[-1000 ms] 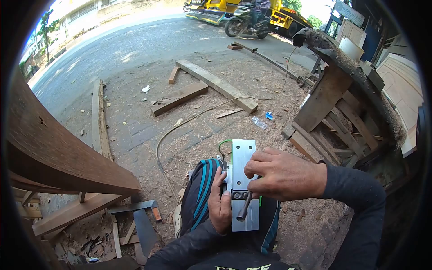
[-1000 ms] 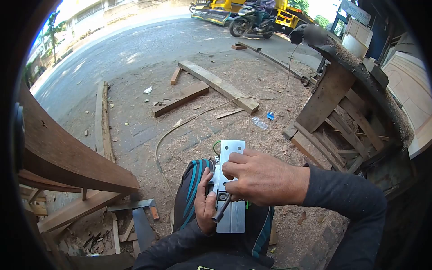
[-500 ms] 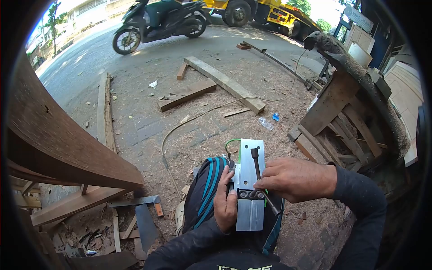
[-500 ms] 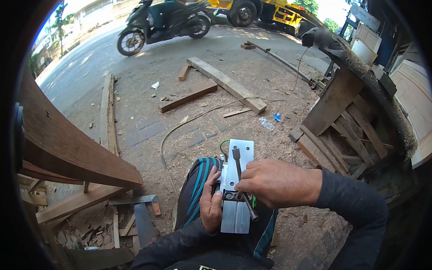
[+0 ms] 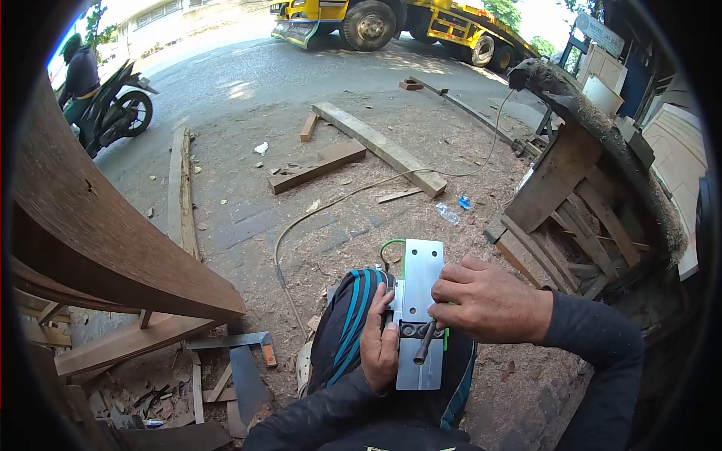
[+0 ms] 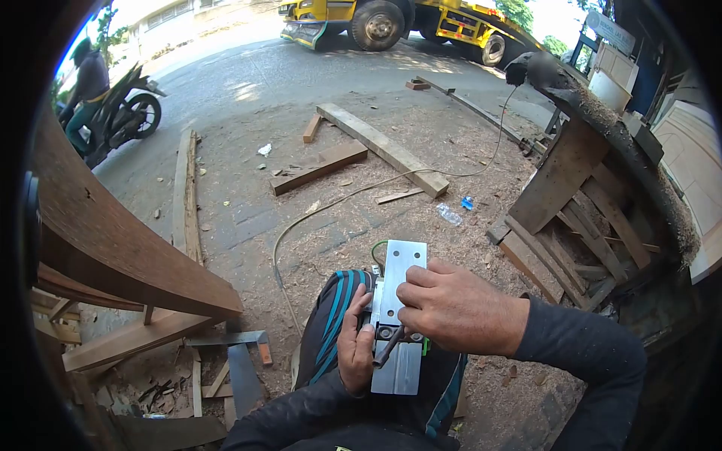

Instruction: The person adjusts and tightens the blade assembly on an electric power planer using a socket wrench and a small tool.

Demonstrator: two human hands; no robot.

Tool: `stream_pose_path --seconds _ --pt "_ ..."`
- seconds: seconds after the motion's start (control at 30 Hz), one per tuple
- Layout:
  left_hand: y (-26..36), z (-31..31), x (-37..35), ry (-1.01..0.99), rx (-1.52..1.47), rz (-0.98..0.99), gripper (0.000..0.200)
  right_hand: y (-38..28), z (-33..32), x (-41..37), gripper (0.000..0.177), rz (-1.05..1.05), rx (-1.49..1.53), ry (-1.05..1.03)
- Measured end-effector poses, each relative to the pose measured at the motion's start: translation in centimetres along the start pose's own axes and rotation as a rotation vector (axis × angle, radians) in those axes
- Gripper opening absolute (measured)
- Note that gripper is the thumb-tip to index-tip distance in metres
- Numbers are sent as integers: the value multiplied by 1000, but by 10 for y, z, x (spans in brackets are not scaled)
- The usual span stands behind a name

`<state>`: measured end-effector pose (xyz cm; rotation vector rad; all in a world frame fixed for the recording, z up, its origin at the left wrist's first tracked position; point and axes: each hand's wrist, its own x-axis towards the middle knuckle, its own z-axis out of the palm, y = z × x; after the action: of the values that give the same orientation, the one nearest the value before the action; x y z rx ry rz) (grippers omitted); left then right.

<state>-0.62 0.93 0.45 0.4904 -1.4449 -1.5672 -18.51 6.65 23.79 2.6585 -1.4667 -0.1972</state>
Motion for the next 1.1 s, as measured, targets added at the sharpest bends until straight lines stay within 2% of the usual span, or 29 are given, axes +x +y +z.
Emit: stream_pose_path --seconds 0.17,0.23,0.43,0.57,0.67,0.73,1.1 --pt "-3 4 0 25 -30 -8 62 -9 3 -3 20 41 13 28" --pt "-5 7 -1 32 -38 -8 61 -14 -3 -1 29 99 32 21" --pt "-8 12 -1 61 -55 -14 60 -16 13 -8 31 242 138 90" --pt "3 13 0 86 -83 -7 60 -22 8 -6 32 267 130 65" --pt "1 12 0 81 -43 5 60 -25 20 -13 32 247 91 176" --pt "-8 11 -1 77 -31 5 61 -30 26 -19 32 346 150 148" --pt "-20 11 -3 80 12 7 61 -42 33 -14 31 448 117 190"
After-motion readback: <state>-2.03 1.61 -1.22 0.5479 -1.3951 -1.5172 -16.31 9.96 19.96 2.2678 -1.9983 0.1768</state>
